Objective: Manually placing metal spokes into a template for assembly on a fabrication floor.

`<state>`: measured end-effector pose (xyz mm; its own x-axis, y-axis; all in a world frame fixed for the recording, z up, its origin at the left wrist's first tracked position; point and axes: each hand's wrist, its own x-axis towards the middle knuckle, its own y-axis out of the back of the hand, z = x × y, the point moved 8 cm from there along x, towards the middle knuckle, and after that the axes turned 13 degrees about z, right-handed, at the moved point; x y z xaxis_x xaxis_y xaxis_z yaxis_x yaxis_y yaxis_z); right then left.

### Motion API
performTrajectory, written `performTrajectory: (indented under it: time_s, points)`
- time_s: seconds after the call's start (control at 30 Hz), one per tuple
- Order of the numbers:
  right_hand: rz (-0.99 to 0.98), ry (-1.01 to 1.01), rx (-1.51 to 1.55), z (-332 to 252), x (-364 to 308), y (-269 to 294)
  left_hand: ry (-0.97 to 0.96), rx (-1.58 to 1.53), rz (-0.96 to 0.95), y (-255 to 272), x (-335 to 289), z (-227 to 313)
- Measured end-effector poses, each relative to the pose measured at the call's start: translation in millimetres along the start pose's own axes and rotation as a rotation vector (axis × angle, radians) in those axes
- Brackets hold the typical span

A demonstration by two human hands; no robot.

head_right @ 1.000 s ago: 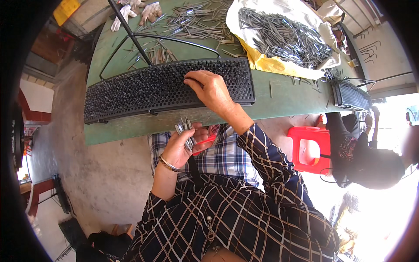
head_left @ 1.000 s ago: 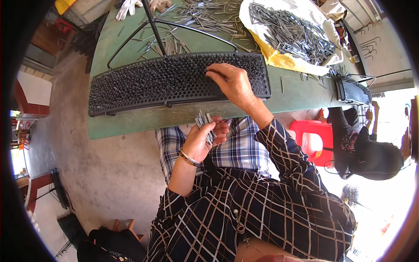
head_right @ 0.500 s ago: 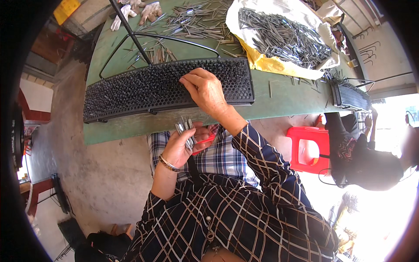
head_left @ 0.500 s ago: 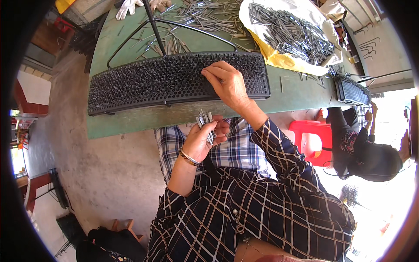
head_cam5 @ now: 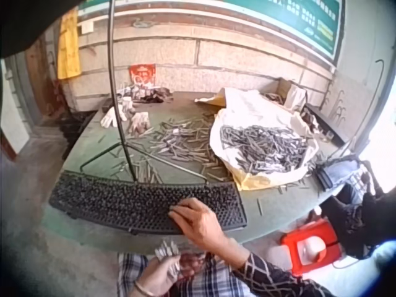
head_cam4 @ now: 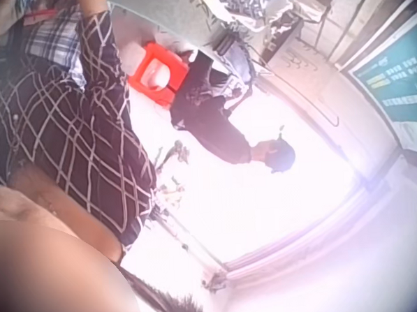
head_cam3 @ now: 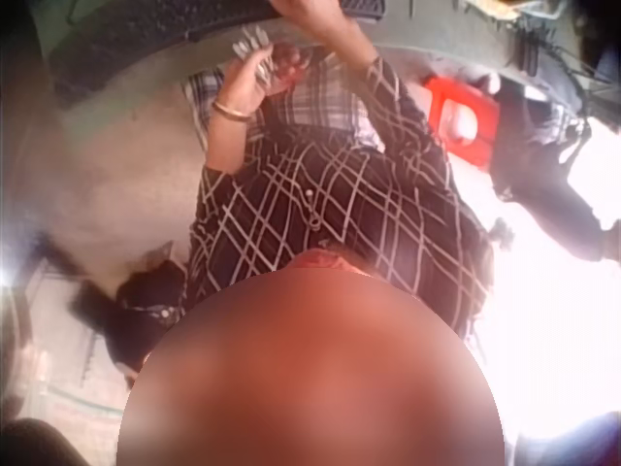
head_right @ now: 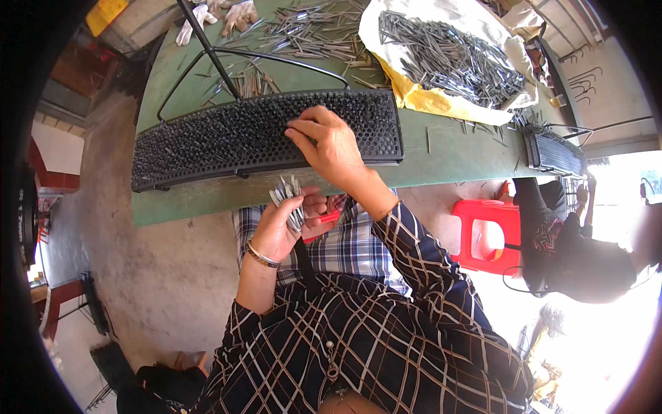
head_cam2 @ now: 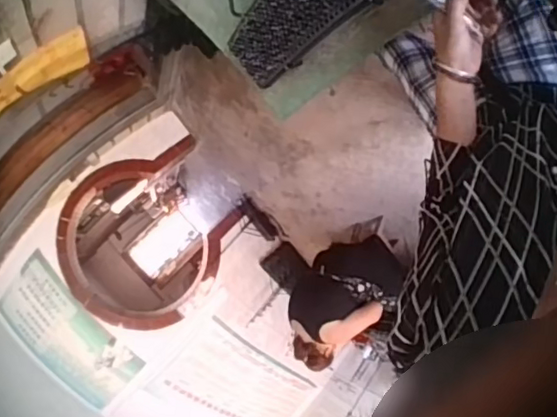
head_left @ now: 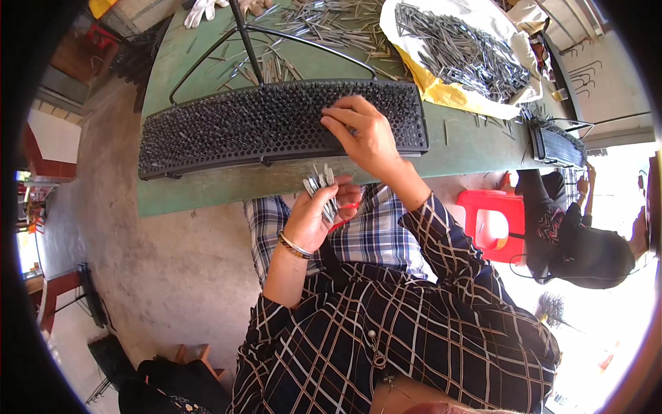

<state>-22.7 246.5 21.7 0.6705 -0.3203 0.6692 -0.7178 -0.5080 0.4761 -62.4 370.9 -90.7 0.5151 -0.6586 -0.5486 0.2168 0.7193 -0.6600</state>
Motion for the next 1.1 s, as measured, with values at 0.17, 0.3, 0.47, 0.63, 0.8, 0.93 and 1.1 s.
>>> performTrajectory:
  time_s: [0.17, 0.3, 0.47, 0.63, 0.8, 0.93, 1.1]
  points:
    - [-0.497, -0.371, 0.267, 7.5, -34.4, -12.1, -0.107, 0.025, -0.030, -11.4, -4.1, 14.4]
    - [-0.512, -0.563, 0.395, 17.5, -47.5, -12.9, -0.107, 0.028, 0.000, -15.0, -5.5, 14.8]
    - [-0.477, -0.670, 0.310, 29.1, -38.7, 1.2, -0.118, 0.048, 0.116, -3.3, 3.4, 9.1]
    - [-0.295, -0.632, 0.323, 28.1, -16.4, 17.4, -0.128, 0.037, 0.133, -4.6, 7.8, 9.9]
    - [-0.110, -0.310, 0.183, 37.1, 10.0, 23.0, -0.034, 0.059, 0.095, -10.2, 6.0, 1.2]
    - [-0.139, -0.205, 0.130, 37.1, 12.7, 16.0, -0.044, 0.103, 0.084, -10.7, 3.6, -0.4]
    - [-0.074, -0.413, 0.289, 52.3, 4.7, 9.4, -0.053, 0.109, 0.077, -10.0, 2.0, 0.3]
